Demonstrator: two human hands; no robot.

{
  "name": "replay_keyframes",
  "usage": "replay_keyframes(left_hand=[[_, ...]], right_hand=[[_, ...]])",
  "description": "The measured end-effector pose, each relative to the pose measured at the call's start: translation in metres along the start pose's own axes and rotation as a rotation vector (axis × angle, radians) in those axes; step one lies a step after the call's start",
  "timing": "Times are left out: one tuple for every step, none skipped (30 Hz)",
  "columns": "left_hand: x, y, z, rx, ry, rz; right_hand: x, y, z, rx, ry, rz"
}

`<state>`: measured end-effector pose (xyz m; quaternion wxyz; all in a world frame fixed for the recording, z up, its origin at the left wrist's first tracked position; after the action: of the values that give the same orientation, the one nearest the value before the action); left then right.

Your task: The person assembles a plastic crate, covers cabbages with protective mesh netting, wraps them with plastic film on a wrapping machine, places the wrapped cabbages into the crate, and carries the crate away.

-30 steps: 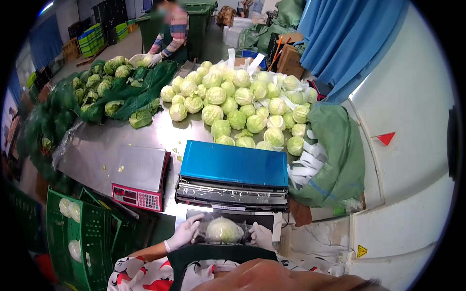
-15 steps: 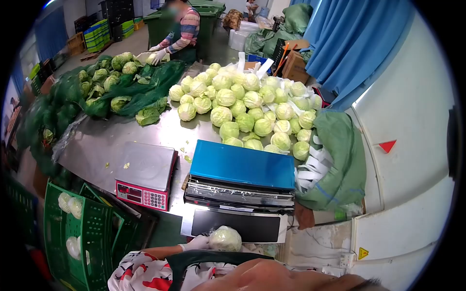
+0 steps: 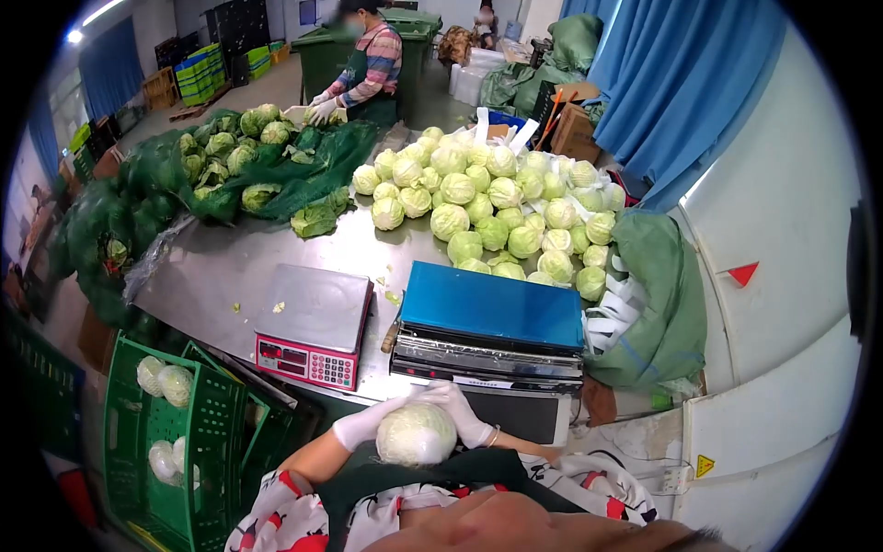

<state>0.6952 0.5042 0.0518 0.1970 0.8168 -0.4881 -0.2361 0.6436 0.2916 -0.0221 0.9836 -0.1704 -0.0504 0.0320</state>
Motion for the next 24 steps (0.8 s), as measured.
replay_keyframes(left_hand=[[-0.011, -0.014, 0.016, -0.085, -0.008, -0.065], [-0.021, -0.029, 0.033, -0.171, -0.009, -0.130], [-0.031, -0.038, 0.049, -0.318, -0.001, -0.229], [-0.040, -0.049, 0.064, -0.468, 0.010, -0.328], [-0.052, -0.070, 0.078, -0.501, 0.118, -0.431], [-0.062, -0.089, 0.083, -0.528, 0.223, -0.535], [-0.087, -0.071, 0.041, -0.532, 0.338, -0.510], [-0.115, -0.079, 0.022, -0.568, 0.458, -0.555], [-0.140, -0.076, -0.010, -0.562, 0.613, -0.666], [-0.174, -0.093, -0.031, -0.481, 0.735, -0.663], [-0.204, -0.110, -0.051, -0.410, 0.818, -0.741], [-0.230, -0.127, -0.066, -0.335, 0.889, -0.876], [-0.252, -0.146, -0.079, -0.258, 0.932, -1.034], [-0.270, -0.164, -0.089, -0.168, 0.936, -1.204], [-0.286, -0.182, -0.094, -0.072, 0.907, -1.381], [-0.298, -0.199, -0.094, 0.023, 0.846, -1.558], [-0.311, -0.213, -0.089, 0.116, 0.759, -1.720], [-0.322, -0.225, -0.084, 0.207, 0.656, -1.873], [-0.334, -0.235, -0.076, 0.292, 0.545, -2.016], [-0.344, -0.241, -0.068, 0.380, 0.425, -2.156], [-0.353, -0.245, -0.061, 0.455, 0.356, -2.264], [-0.356, -0.244, -0.057, 0.520, 0.321, -2.356], [-0.354, -0.240, -0.057, 0.587, 0.340, -2.404], [-0.344, -0.233, -0.065, 0.653, 0.406, -2.400]], right_hand=[[0.003, 0.004, -0.003, -0.407, -0.153, -0.150], [-0.003, 0.012, 0.021, -0.626, -0.099, -0.431], [0.002, 0.005, 0.023, -0.450, 0.004, -0.379], [0.008, -0.005, 0.024, -0.436, -0.096, -0.381], [0.016, -0.018, 0.036, -0.381, 0.029, -0.390], [0.024, -0.031, 0.049, -0.320, 0.155, -0.401], [0.032, -0.045, 0.044, -0.274, 0.173, -0.422], [0.041, -0.058, 0.033, -0.227, 0.194, -0.447], [0.048, -0.068, 0.026, -0.185, 0.061, -0.535], [0.056, -0.076, 0.030, -0.159, 0.040, -0.556], [0.060, -0.082, 0.042, -0.131, 0.030, -0.514], [0.063, -0.087, 0.055, -0.101, 0.020, -0.484], [0.064, -0.090, 0.060, -0.045, 0.070, -0.443], [0.063, -0.093, 0.063, 0.013, 0.120, -0.399], [0.062, -0.097, 0.065, -0.012, 0.128, -0.381], [0.062, -0.103, 0.057, -0.075, 0.087, -0.369], [0.057, -0.115, 0.065, -0.120, 0.092, -0.418], [0.057, -0.127, 0.073, -0.167, 0.090, -0.459], [0.058, -0.144, 0.066, -0.093, 0.028, -0.557], [0.057, -0.164, 0.060, -0.020, -0.035, -0.653], [0.055, -0.185, 0.057, 0.109, 0.018, -0.748], [0.052, -0.212, 0.056, 0.239, 0.069, -0.841], [0.046, -0.242, 0.043, 0.073, 0.042, -0.963], [0.042, -0.271, 0.027, -0.096, 0.014, -1.071]])
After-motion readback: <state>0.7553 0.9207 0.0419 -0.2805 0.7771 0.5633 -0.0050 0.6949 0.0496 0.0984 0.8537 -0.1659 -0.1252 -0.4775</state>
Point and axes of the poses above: each hand's wrist, its own x-axis towards the middle knuckle, its own y-axis out of the palm, z = x × y, the point moved 1 cm from there along x, towards the middle knuckle, and after that the axes turned 10 degrees about -z, right-handed, at the moved point
